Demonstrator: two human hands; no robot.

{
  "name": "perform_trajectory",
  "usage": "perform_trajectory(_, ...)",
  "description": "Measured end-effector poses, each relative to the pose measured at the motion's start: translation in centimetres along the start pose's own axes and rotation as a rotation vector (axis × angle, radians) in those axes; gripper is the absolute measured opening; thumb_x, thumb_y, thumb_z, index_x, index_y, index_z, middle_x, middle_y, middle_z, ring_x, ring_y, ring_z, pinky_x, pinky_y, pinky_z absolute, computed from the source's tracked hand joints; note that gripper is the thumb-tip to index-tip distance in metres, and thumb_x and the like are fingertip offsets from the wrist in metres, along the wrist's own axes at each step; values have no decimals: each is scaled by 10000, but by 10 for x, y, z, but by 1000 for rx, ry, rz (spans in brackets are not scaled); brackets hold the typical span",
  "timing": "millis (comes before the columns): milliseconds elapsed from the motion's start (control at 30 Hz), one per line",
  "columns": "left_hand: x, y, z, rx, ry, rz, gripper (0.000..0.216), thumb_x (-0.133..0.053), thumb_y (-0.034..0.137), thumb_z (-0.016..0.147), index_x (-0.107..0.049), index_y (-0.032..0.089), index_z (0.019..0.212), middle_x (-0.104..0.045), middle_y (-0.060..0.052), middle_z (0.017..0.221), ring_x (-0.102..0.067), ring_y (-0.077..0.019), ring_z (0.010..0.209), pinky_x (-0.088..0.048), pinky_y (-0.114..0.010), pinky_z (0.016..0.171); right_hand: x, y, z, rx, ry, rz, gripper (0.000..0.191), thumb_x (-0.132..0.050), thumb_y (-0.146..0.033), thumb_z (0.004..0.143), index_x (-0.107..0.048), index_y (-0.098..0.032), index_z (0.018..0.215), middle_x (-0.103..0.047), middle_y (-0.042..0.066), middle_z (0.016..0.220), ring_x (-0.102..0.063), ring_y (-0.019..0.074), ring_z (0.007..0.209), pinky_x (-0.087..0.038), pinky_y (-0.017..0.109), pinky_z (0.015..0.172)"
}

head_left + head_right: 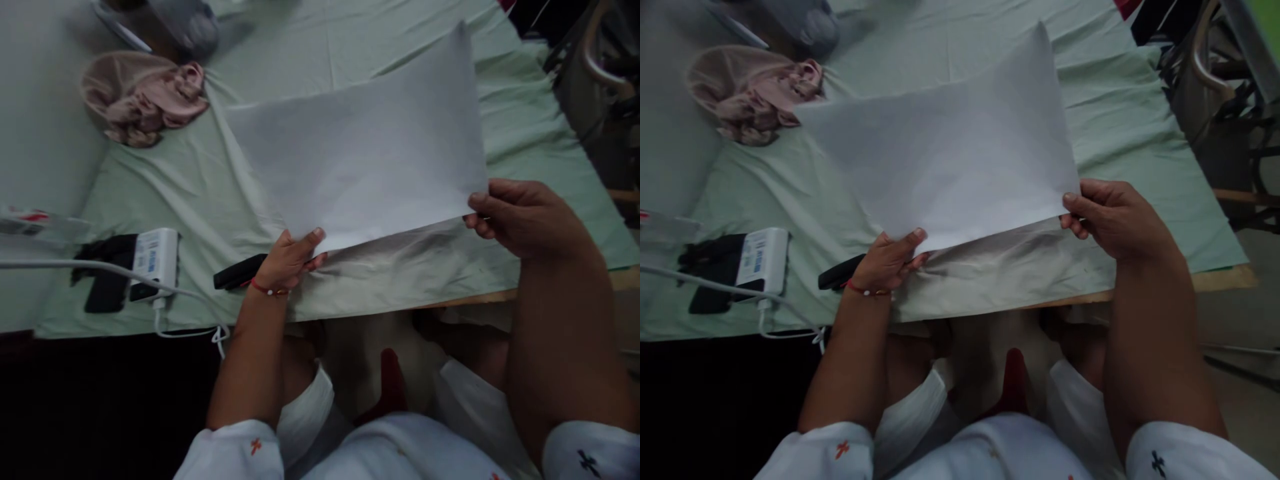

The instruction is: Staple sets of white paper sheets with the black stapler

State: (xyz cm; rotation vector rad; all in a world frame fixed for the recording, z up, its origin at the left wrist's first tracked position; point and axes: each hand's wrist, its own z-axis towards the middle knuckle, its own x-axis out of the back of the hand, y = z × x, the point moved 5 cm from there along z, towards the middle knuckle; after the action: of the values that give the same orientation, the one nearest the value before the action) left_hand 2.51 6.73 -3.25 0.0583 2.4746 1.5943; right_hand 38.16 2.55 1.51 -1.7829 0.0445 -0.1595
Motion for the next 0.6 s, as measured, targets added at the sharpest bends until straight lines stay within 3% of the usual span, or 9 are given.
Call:
perform_trajectory(233,-1,2,-2,0,5,-1,488,-1017,461,673,-626,200,803,-586,73,631,-509,-37,430,-426,-129,370,2,1,0,-65,99,82,192,-922,-226,731,-746,-149,734,-681,32,616,-503,35,434,-390,121,414)
perform_trajectory(367,0,1,-1,-7,7,-7,466,-1014,451,662,-657,207,835,-610,61,671,-503,-42,444,-450,-151,390,2,1,1,-64,66,58,195,-918,-257,739,-756,-149,723,-715,59,660,-540,49,455,-433,135,435)
perform_trajectory(600,5,-4,-1,-4,20,30,417,-978,462,716,-710,224,929,-663,22,779,-506,-56,471,-459,-185,401,5,-2,-2,-51,53,-2,310,-970,-355,711,-727,-170,660,-707,68,670,-469,49,454,-362,164,384)
